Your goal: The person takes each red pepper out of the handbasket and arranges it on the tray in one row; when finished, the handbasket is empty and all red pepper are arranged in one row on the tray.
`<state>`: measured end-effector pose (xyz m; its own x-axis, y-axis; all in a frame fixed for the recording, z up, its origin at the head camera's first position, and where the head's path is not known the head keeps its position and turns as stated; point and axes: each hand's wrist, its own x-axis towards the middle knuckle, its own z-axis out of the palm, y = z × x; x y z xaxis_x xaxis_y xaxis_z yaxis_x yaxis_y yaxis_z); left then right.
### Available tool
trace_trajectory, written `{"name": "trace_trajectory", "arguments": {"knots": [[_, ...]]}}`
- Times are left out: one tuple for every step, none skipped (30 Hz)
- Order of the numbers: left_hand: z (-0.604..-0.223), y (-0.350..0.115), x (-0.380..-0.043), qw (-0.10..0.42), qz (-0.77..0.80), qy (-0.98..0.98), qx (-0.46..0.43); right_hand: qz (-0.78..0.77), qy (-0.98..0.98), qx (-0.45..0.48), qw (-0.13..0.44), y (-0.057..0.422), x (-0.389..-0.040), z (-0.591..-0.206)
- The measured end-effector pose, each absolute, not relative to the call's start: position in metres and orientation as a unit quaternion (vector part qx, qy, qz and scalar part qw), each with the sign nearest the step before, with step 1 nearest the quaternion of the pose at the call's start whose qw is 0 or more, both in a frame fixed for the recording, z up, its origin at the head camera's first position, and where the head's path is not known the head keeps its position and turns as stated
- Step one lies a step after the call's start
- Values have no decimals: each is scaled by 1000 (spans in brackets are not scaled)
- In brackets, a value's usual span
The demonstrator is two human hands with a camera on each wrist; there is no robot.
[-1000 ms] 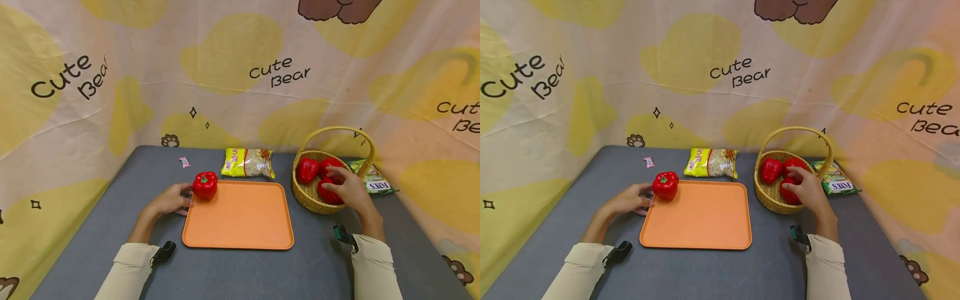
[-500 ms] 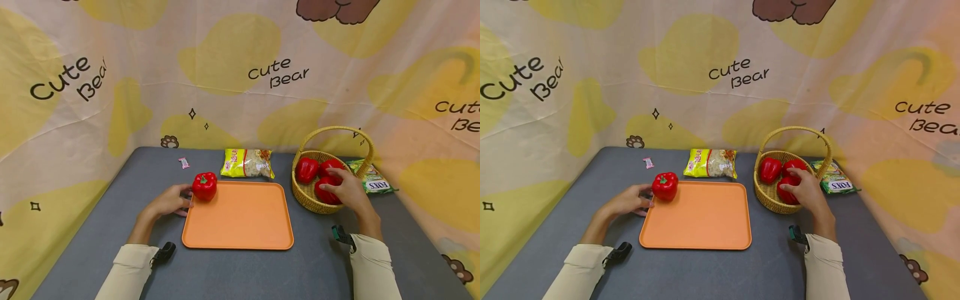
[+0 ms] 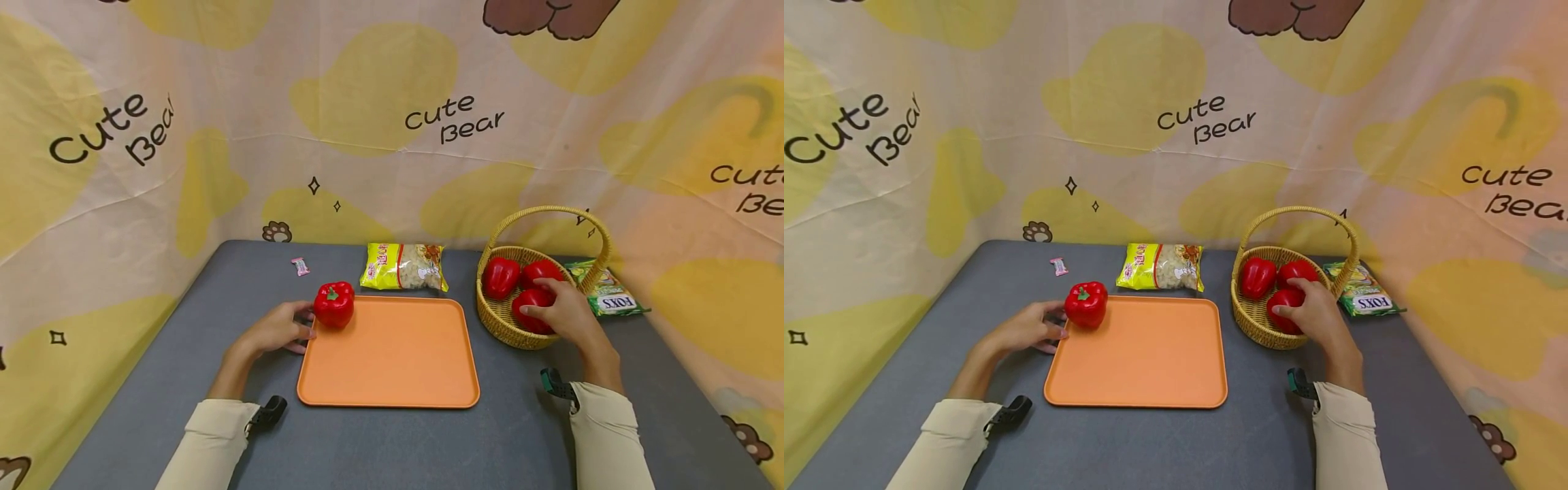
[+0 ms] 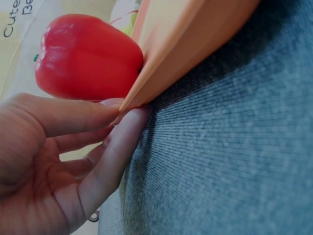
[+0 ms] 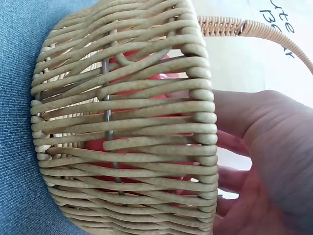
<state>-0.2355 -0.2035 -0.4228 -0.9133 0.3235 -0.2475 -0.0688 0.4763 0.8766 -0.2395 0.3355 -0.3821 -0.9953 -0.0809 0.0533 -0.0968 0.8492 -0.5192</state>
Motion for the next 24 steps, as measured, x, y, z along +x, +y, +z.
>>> {"name": "trace_trajectory", "arguments": {"knots": [[-423, -203, -236, 194, 506, 837, 76, 268, -962, 45, 11, 336, -240, -382], [-423, -204, -236, 193, 506, 837, 77, 268, -962, 42, 7, 336, -240, -382], [-423, -204, -235, 194, 506, 837, 77, 269, -962, 41, 4, 337, -240, -382], [-423, -204, -235, 194, 506, 837, 76, 270, -962, 40, 2, 337, -240, -382], [-423, -204, -236, 193, 504, 838, 77, 271, -962, 38, 0, 337, -239, -381], [-423, -204, -236, 193, 503, 839, 77, 271, -962, 37, -2, 337, -239, -381], [-423, -205, -236, 192, 502, 840, 77, 271, -962, 36, -4, 337, -238, -381], [-423, -205, -236, 192, 501, 841, 77, 276, -960, 35, -7, 337, -237, -380], [-423, -205, -236, 191, 500, 841, 77, 280, -959, 34, -8, 337, -236, -379], [-423, -205, -236, 191, 499, 842, 78, 284, -958, 32, -10, 337, -235, -377], [-423, -205, -236, 190, 498, 842, 78, 293, -956, 31, -11, 337, -234, -376], [-423, -205, -236, 190, 498, 842, 79, 299, -954, 29, -11, 337, -233, -374], [-424, -205, -236, 190, 499, 842, 80, 305, -952, 30, -7, 336, -232, -372], [-424, -206, -236, 190, 499, 842, 81, 311, -950, 30, -3, 335, -230, -369], [-424, -205, -236, 191, 500, 841, 80, 313, -949, 31, 2, 334, -229, -367], [-424, -205, -236, 191, 500, 841, 79, 315, -948, 32, 8, 333, -227, -364], [-424, -205, -236, 191, 500, 841, 79, 318, -948, 34, 13, 332, -226, -361], [-424, -205, -236, 191, 500, 841, 79, 316, -948, 37, 21, 331, -224, -358], [-424, -205, -236, 191, 499, 841, 80, 315, -948, 41, 28, 330, -223, -355], [-424, -205, -236, 191, 499, 842, 78, 317, -947, 46, 34, 328, -221, -352], [-424, -204, -236, 191, 500, 841, 75, 317, -946, 51, 39, 326, -220, -349], [-424, -204, -237, 191, 500, 841, 74, 317, -946, 54, 43, 325, -218, -346], [-424, -204, -237, 192, 501, 841, 73, 318, -945, 58, 45, 324, -217, -343], [-424, -204, -237, 192, 500, 841, 74, 319, -945, 61, 45, 322, -215, -340]]}}
